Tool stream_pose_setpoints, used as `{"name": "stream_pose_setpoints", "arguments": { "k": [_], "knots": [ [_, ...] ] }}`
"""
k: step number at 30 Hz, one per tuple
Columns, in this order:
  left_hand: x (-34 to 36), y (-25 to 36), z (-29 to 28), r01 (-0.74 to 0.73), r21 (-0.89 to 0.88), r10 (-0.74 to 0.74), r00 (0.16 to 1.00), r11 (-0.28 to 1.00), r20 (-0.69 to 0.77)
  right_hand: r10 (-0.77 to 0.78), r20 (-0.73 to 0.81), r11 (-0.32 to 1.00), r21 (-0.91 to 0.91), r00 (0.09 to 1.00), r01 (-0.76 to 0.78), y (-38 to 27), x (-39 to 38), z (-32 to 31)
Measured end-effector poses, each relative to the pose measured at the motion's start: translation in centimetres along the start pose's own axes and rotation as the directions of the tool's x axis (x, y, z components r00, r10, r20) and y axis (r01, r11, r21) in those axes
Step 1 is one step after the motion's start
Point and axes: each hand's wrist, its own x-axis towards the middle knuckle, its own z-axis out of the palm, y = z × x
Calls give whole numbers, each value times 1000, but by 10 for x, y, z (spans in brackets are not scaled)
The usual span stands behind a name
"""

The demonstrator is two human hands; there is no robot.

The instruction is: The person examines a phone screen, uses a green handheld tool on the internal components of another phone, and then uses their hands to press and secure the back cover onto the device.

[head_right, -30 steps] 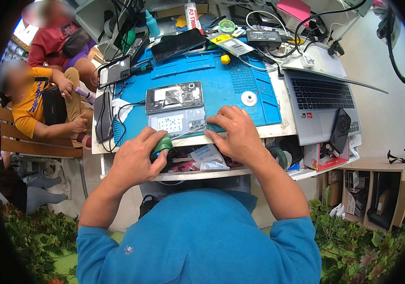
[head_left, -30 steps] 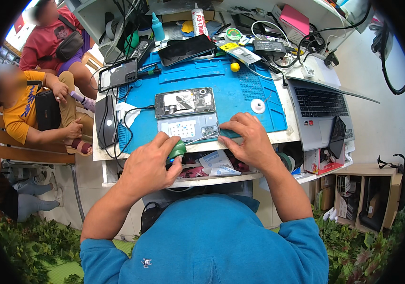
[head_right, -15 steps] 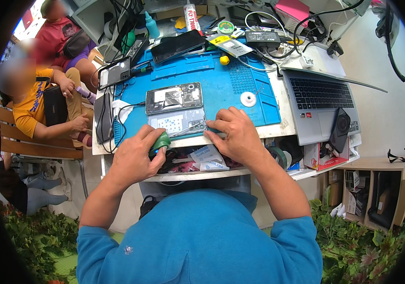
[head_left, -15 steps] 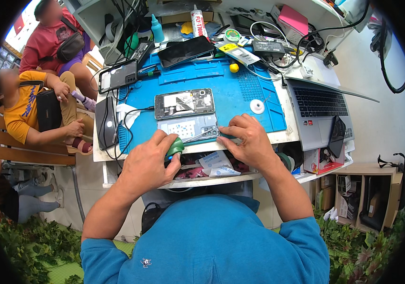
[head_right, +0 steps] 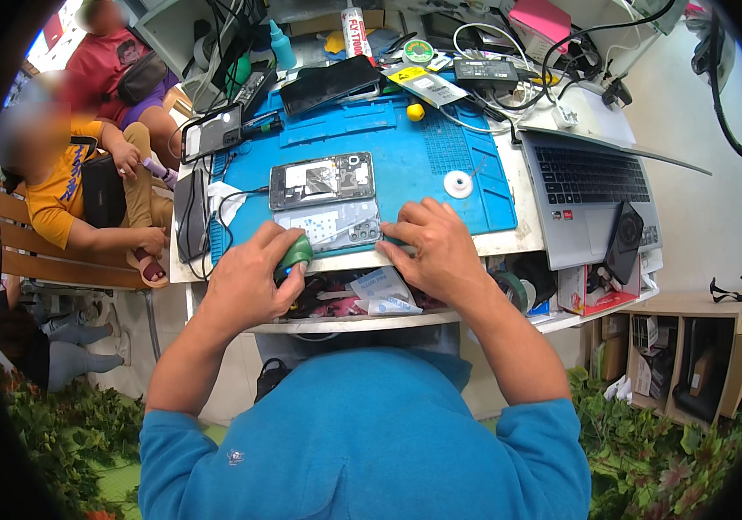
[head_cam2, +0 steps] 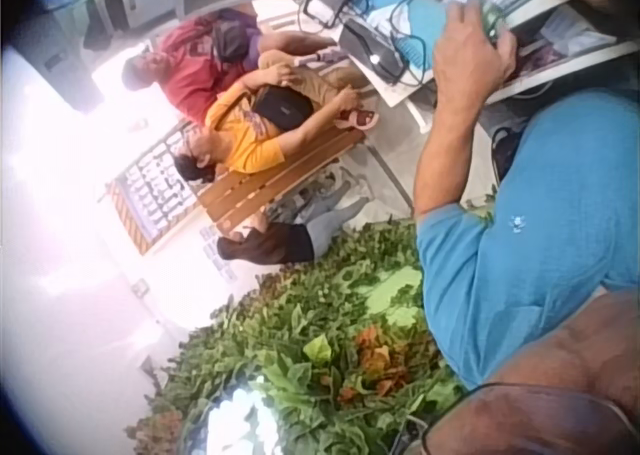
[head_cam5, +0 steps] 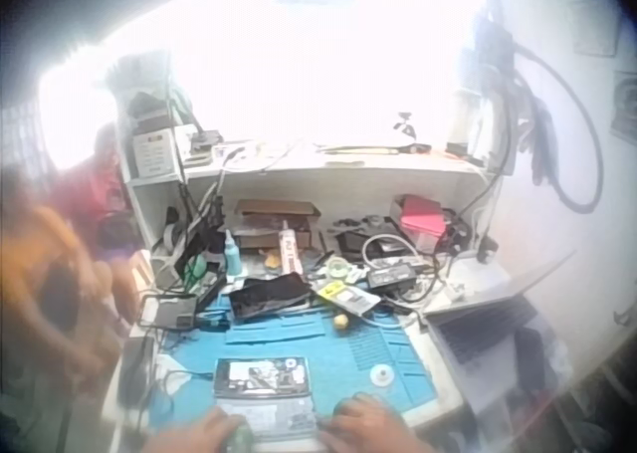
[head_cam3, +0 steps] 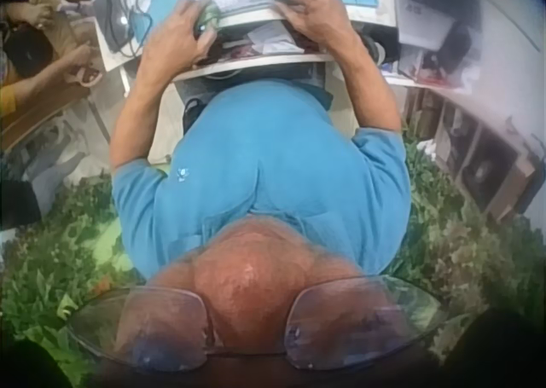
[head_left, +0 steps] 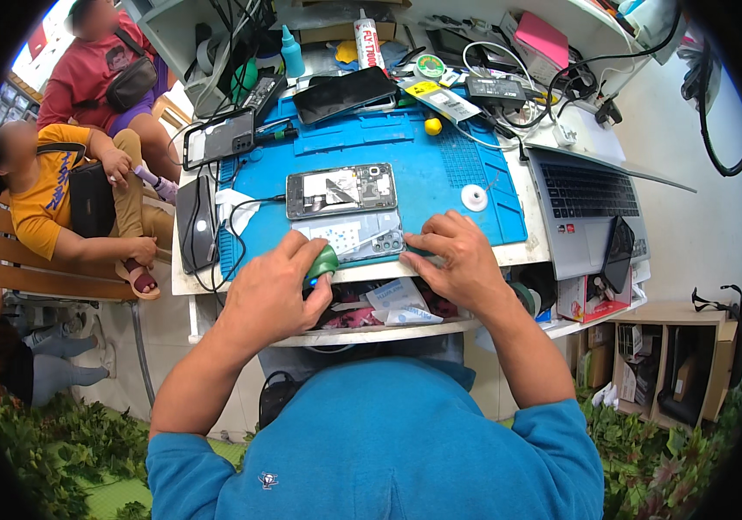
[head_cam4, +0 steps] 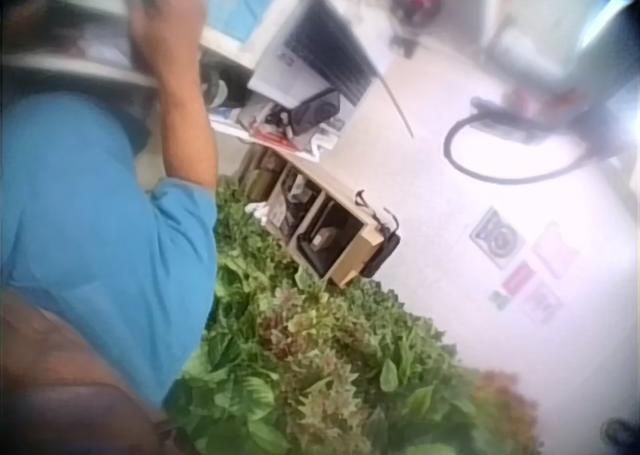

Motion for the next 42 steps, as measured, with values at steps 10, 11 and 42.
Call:
{"name": "stream_pose_setpoints", "arguments": {
  "k": [10, 11, 42],
  "knots": [
    [3, -3, 2, -23, -19, 23, 1000, 1000, 4, 22, -1, 1000, 15, 1000, -22, -6, 4, -4],
    [3, -3, 1, -20, -29, 20, 1000, 999, 13, 8, 5, 1000, 22, 1000, -8, -6, 5, -4],
    [-69, -19, -32, 177, -427, -195, 981, 887, 2, -26, 101, 996, -84, 995, 34, 9, 106, -24]
  ]
}}
